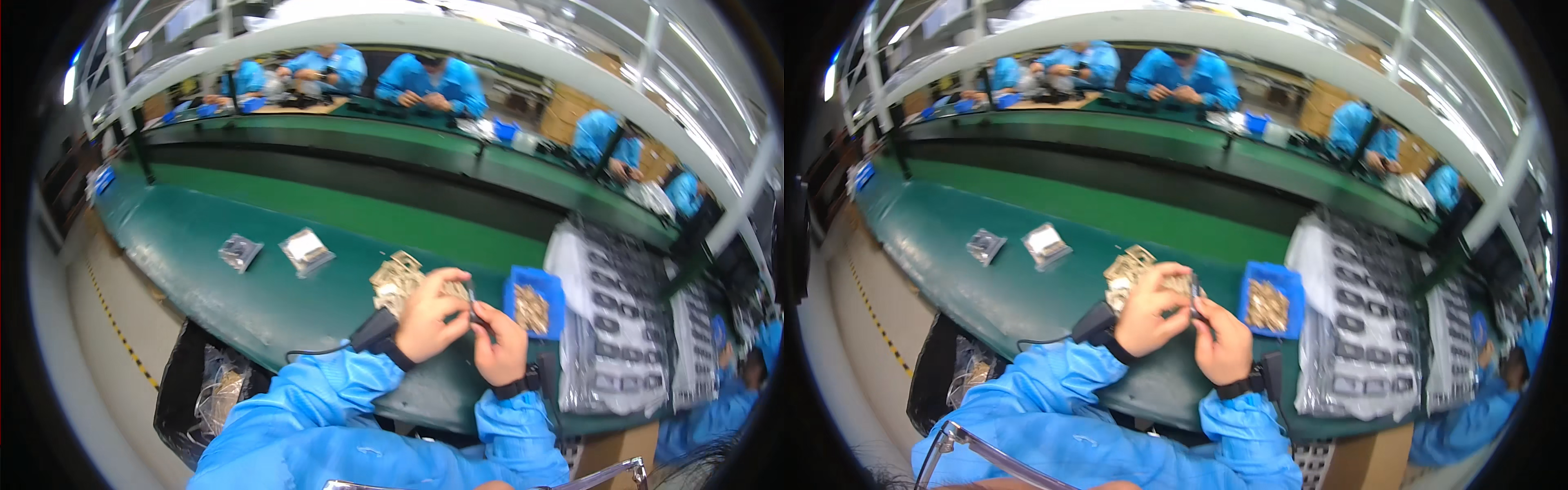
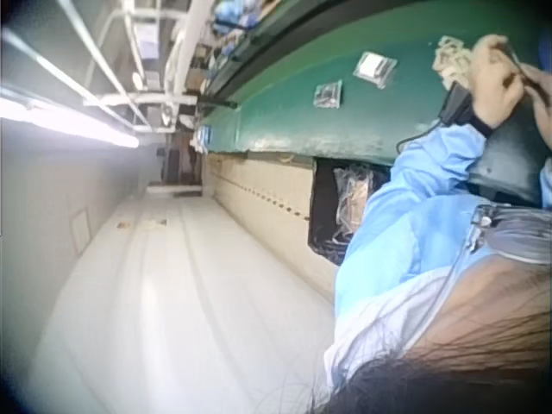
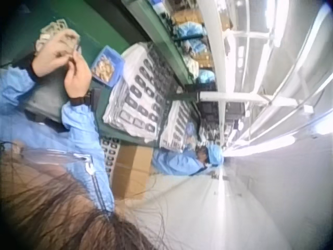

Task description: The recorder is assembling small plastic casings or frames by inserting components into a larger housing at a factory conveyor belt.

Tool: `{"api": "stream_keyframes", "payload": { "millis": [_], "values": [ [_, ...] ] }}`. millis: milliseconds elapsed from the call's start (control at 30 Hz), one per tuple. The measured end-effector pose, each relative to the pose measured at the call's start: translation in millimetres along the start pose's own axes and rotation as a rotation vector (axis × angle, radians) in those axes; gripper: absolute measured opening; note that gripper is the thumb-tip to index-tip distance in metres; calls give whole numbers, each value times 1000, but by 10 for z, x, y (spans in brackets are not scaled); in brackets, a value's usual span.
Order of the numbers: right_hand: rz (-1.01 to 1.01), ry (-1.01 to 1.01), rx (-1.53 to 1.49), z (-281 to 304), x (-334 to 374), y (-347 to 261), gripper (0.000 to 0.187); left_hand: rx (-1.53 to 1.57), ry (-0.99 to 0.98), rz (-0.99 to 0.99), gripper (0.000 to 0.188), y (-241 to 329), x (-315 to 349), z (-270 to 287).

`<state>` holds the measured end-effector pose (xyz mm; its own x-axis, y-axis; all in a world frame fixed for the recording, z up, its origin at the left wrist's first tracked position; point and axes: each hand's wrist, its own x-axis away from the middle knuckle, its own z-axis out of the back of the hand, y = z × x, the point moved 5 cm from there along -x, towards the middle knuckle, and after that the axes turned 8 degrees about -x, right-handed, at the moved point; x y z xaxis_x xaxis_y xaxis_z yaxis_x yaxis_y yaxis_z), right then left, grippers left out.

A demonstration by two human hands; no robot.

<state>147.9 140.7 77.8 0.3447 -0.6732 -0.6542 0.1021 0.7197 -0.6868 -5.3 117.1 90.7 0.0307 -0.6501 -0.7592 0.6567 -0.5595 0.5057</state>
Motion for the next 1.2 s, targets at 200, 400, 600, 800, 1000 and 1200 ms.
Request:
{"api": "stream_keyframes", "payload": {
  "millis": [200, 400, 600, 800, 1000, 1200],
  "values": [
    [-384, 220, -619, 414, 738, -27, 34, 91, -183, -4, 7, 318, -135, -243],
    [-466, 633, -992, 1004, 1481, -133, 34, -63, -249, -31, 7, 244, -403, -957],
    [-575, 761, -780, 1017, 1636, -258, 31, -259, -227, -85, 8, 218, -367, -1266],
    [-591, 704, -819, 904, 1564, -285, 15, 104, -237, -13, 21, 554, -196, -985],
    [-535, 632, -794, 734, 1434, -486, 15, 821, -676, 575, 31, 1018, 471, -738],
    [-455, 578, -764, 565, 1369, -710, 16, 844, -560, 523, 22, 1129, 562, -422]
  ]
}}
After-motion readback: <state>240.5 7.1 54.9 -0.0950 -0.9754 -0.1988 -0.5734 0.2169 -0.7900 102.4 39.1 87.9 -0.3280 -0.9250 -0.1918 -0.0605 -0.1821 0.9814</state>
